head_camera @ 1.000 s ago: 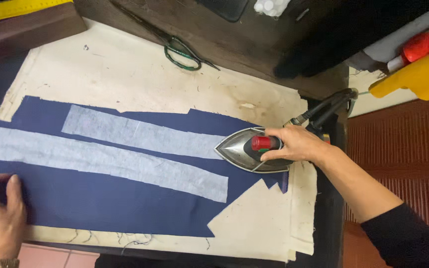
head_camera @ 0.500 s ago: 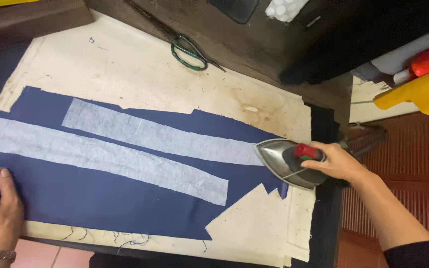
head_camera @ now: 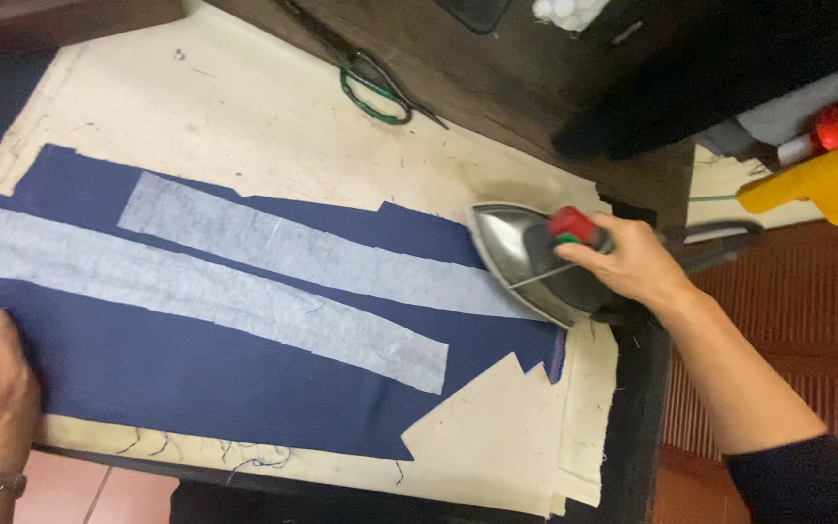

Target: The person aligns strips of white interfacing onto blue fabric and presses them with a steam iron on a worktable.

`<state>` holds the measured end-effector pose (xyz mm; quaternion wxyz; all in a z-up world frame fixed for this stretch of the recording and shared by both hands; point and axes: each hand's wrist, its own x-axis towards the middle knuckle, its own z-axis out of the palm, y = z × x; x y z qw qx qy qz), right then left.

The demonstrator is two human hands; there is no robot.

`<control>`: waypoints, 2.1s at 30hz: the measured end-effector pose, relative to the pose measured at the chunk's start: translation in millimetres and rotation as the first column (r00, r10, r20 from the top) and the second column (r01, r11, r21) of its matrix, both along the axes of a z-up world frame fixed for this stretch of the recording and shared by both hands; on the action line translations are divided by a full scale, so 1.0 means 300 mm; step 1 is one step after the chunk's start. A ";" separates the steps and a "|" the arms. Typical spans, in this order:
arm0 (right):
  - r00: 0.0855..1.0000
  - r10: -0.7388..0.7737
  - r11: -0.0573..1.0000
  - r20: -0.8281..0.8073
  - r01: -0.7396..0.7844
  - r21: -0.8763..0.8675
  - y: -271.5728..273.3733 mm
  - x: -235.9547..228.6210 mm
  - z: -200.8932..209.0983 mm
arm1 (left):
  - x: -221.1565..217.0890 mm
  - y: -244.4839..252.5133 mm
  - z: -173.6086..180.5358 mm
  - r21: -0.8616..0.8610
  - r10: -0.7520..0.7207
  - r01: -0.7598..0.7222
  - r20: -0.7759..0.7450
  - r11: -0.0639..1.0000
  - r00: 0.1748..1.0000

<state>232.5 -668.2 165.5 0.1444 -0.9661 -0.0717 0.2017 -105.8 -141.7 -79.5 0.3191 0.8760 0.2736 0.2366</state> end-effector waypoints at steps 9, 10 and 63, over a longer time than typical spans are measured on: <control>0.918 0.390 0.910 -0.068 -0.396 -0.122 0.400 -0.040 -0.044 | 0.002 0.009 0.010 0.177 0.070 -0.065 -0.020 0.982 0.997; 0.907 0.401 0.904 -0.127 -0.415 -0.107 0.441 -0.058 -0.026 | 0.002 0.012 0.006 0.220 0.081 -0.074 -0.025 0.973 0.996; 0.630 0.489 0.543 0.603 -0.761 0.355 0.490 -0.576 0.090 | 0.261 -0.313 0.589 0.199 -0.542 0.757 -0.588 0.623 0.601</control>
